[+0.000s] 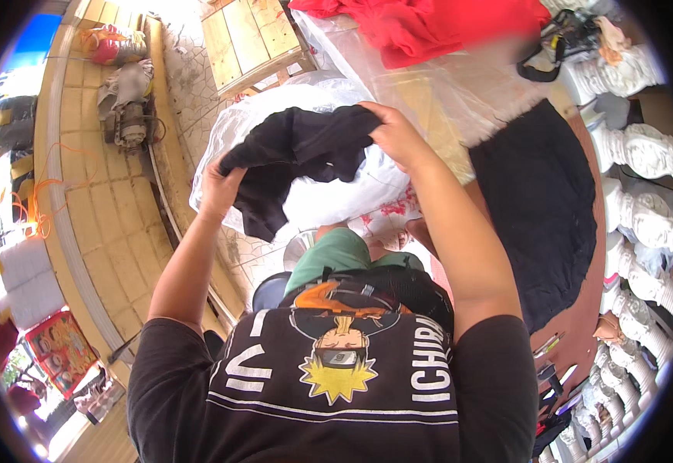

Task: The person counts and folds red shirts on a table, records notes in a notebook using a pen, and then removes black garments from a plastic bag to unfold and check them individually.

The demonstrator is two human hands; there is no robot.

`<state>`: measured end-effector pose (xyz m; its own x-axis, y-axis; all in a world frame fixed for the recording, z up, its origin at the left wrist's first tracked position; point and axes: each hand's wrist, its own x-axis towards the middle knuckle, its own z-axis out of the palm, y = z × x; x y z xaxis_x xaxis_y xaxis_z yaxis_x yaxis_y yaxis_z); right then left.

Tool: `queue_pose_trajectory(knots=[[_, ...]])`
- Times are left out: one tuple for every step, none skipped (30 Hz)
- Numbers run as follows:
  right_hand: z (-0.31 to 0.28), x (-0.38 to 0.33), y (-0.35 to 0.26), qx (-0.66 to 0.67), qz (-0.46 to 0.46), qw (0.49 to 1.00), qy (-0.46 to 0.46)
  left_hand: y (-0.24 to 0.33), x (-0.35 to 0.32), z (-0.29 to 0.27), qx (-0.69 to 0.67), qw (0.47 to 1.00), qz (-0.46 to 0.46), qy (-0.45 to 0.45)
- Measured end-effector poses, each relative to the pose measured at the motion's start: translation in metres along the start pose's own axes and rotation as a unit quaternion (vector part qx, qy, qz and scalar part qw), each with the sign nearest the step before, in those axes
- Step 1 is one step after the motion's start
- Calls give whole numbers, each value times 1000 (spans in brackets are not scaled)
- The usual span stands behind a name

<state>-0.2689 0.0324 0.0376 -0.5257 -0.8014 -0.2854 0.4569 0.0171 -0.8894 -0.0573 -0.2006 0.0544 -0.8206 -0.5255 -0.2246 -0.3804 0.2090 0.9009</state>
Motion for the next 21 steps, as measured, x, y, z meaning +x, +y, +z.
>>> queue_pose_trajectory(knots=[[-1,25,21,8,16,1000,1,-21,10,1,27,1000,0,11],[1,48,43,0,52,999,-6,-63,18,3,52,998,24,13],[-2,68,66,-9,91,996,-5,-87,24,12,118,991,68,17],[-4,83,87,-18,131,991,9,-108,31,20,123,991,56,-16],[-7,93,108,-26,172,984,23,-128,33,34,110,993,-11,-33],[-8,103,132,-34,214,976,35,-165,36,47,149,988,5,-33],[-13,112,159,-27,262,963,55,-189,39,58,125,991,-29,-43],[-22,116,188,-19,310,947,77,-200,41,68,144,987,-57,-46],[-24,121,201,-14,354,930,95,-207,43,73,163,982,-84,-43],[-27,128,213,10,366,924,108,-215,48,74,146,985,-87,-25],[-29,134,226,34,378,917,123,-223,53,74,129,988,-90,-8],[-25,139,228,58,391,909,135,-228,57,72,113,989,-95,10],[-24,148,230,66,360,915,168,-235,63,68,90,990,-101,29],[-25,163,229,73,329,920,200,-241,70,64,53,994,-70,71],[-29,176,227,83,297,922,235,-239,77,60,17,993,-36,108],[-38,188,226,52,185,936,295,-214,85,57,-1,991,-38,128],[-42,195,222,20,71,936,344,-199,85,53,47,992,-6,118],[-46,196,216,-72,9,936,346,-189,81,50,93,989,25,109],[-49,197,204,-165,-54,924,340,-186,75,50,138,983,56,103],[-38,189,186,-257,-83,907,323,-194,63,52,172,979,74,74],[-41,189,189,-259,-81,905,327,-196,66,54,170,980,74,70]])
